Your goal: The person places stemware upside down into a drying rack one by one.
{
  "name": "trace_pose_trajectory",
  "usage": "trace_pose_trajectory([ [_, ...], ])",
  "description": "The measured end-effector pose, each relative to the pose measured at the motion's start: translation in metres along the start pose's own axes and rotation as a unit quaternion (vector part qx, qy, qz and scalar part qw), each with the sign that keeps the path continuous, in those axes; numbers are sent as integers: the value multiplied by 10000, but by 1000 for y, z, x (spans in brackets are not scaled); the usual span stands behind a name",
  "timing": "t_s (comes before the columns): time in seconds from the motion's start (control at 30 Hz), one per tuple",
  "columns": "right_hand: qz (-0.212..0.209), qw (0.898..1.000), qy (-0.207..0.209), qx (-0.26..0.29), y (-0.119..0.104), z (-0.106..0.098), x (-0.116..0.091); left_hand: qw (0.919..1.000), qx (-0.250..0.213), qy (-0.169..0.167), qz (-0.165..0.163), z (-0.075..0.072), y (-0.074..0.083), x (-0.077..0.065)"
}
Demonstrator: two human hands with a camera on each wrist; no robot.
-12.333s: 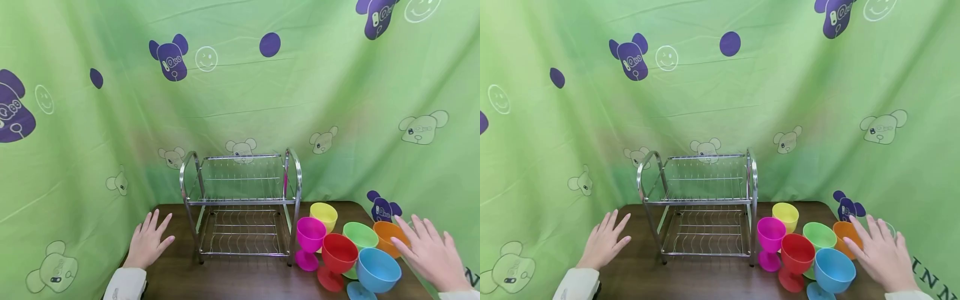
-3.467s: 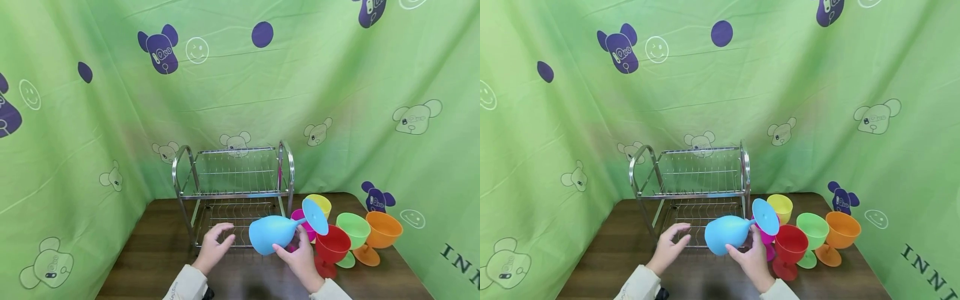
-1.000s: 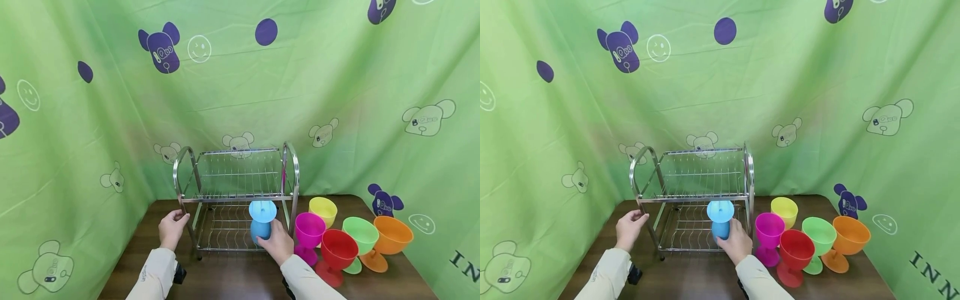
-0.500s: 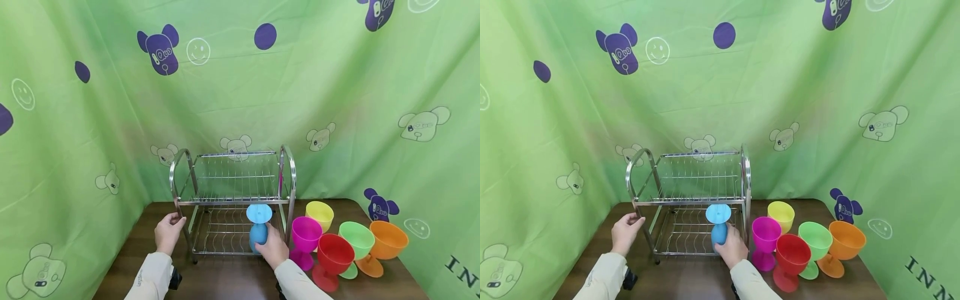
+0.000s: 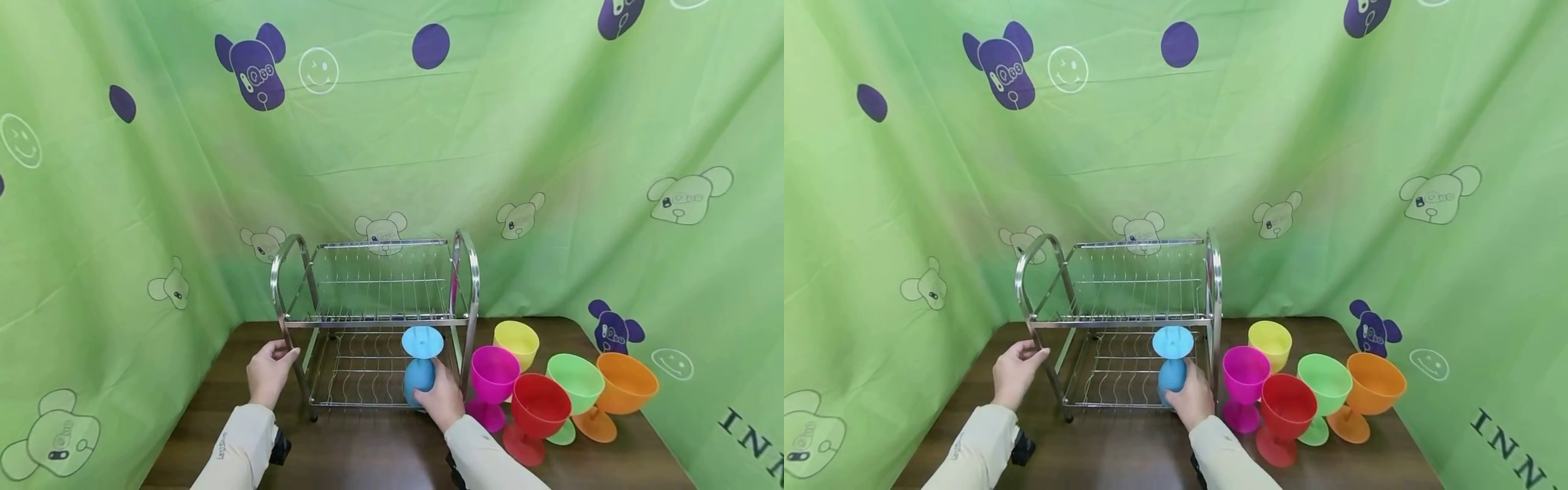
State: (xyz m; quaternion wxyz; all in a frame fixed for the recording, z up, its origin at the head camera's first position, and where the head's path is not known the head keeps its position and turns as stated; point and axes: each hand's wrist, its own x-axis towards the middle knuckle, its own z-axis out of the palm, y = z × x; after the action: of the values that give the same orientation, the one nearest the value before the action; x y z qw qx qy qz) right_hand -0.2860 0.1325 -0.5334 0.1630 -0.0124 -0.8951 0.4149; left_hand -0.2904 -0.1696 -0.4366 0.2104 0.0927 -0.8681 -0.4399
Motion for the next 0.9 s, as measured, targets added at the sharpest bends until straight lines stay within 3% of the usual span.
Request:
trace_pose_trajectory([
  [0.27,95,9995,-65,294,5,1,2,9996,192,-53,201,0,-1,0],
  [0.57,72,9998,-39,156,13,4,3,9994,234,-199,138,1,-2,0],
  [0.9,-90,9998,-65,156,6,7,4,9995,224,-75,228,0,-2,2],
])
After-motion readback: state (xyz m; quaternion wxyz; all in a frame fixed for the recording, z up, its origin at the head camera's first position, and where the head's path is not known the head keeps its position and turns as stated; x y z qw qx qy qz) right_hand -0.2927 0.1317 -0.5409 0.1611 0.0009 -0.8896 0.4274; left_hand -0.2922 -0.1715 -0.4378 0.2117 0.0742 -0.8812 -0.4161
